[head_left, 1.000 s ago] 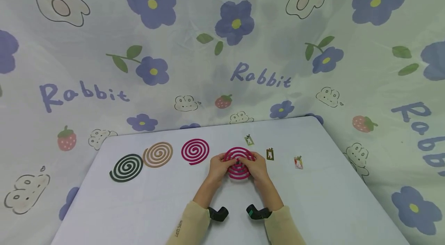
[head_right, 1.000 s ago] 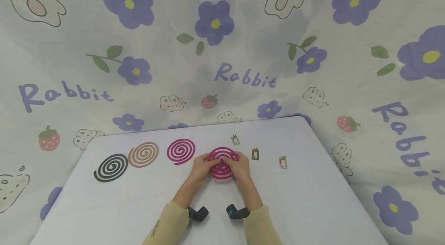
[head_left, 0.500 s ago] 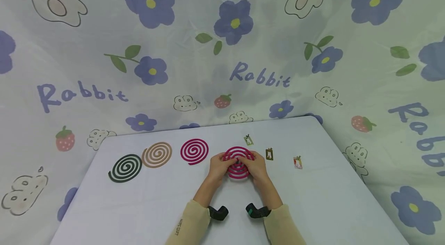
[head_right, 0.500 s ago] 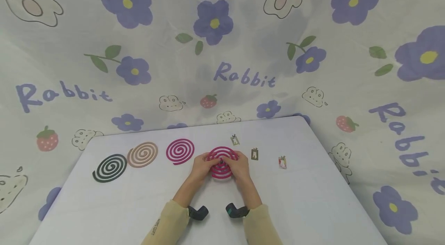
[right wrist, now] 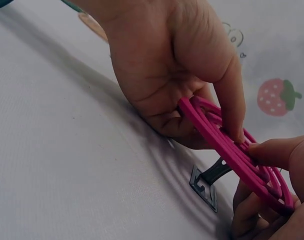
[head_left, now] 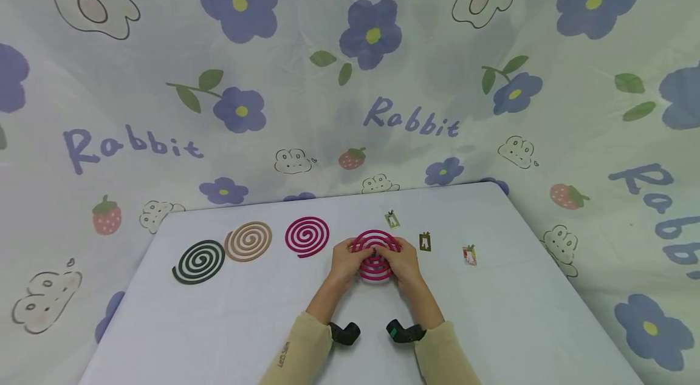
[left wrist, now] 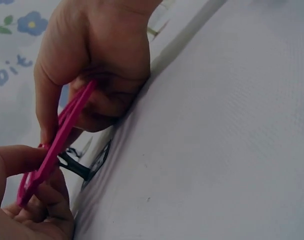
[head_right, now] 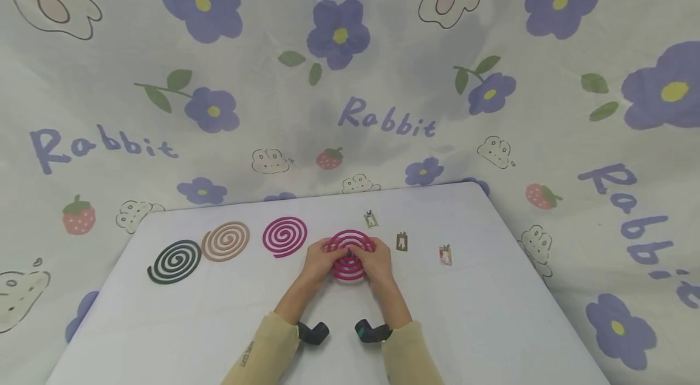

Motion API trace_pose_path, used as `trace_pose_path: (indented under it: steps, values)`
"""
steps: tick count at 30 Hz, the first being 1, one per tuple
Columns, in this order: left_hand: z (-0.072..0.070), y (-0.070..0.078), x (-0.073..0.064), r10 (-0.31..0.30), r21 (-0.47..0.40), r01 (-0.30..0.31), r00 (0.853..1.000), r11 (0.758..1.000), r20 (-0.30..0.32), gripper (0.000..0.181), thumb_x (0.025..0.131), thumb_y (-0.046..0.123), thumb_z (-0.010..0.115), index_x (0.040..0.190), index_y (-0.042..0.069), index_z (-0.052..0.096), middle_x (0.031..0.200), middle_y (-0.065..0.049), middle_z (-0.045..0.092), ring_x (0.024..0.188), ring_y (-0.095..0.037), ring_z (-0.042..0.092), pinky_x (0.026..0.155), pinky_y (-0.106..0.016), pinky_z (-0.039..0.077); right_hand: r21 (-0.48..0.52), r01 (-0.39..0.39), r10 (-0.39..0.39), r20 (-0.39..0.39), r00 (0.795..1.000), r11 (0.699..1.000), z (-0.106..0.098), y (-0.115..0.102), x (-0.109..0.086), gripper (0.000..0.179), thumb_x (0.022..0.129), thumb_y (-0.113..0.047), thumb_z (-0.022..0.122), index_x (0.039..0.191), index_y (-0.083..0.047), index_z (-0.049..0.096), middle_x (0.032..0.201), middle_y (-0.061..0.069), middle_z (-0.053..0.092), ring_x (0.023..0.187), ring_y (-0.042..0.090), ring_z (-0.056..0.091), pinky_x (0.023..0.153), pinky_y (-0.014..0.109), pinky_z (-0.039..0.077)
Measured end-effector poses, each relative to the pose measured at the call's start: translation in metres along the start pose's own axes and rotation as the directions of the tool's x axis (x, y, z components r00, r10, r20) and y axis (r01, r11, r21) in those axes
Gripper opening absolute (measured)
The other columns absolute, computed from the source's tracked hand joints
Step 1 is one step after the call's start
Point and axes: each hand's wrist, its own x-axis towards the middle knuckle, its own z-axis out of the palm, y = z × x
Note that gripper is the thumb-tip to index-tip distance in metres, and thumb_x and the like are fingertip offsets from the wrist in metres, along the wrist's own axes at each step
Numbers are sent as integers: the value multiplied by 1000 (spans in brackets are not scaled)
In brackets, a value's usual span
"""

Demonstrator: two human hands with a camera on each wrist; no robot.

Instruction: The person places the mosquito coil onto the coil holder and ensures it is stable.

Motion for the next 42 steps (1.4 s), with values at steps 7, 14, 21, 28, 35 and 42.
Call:
trace_pose_path:
  steps: [7,14,21,28,35,42]
  values:
    - [1,0,1,14,6,-14,1000,1000,3,40,84,12,76,117,-6,61,104,-14,70,92,-19,67,80,-32,55,-14,6,-6,-4,1000,1000,1,-1,2,44,83,-21,78,118,1,62,112,14,65,104,27,60,88,40,51]
    - [2,1,4,7,-7,-7,1000,1000,-1,38,84,12,76,115,-5,62,101,-13,71,90,-17,67,77,-29,55,5,12,-12,-11,1000,1000,1,-3,5,43,82,-19,80,117,0,63,111,14,66,103,27,60,88,41,52]
    - [2,4,4,-4,-20,4,1000,1000,-3,35,84,10,76,113,-4,63,100,-11,71,91,-16,67,77,-28,55,-1,6,-6,7,1000,1000,-1,-7,6,43,82,-19,80,115,1,63,110,14,66,101,26,61,87,40,53]
    - [2,8,5,-15,-24,15,1000,1000,-4,35,84,10,76,113,-4,63,101,-11,71,92,-16,66,78,-28,55,-31,1,-1,24,1000,1000,-2,-11,8,38,83,-18,78,112,1,64,107,13,66,99,25,60,84,38,53]
    - [2,5,5,4,-8,-4,1000,1000,-5,32,83,9,76,109,-5,64,99,-12,71,89,-17,66,76,-28,55,-62,-7,9,29,1000,998,-2,-8,9,41,82,-19,79,113,2,63,108,14,66,100,27,60,86,40,53]
    - [3,5,4,-7,19,7,1000,1000,-10,32,83,10,77,109,-4,64,99,-11,70,90,-17,66,77,-29,55,-84,-19,22,38,999,996,-4,-8,10,40,83,-19,78,113,3,63,108,14,66,101,27,60,88,42,52]
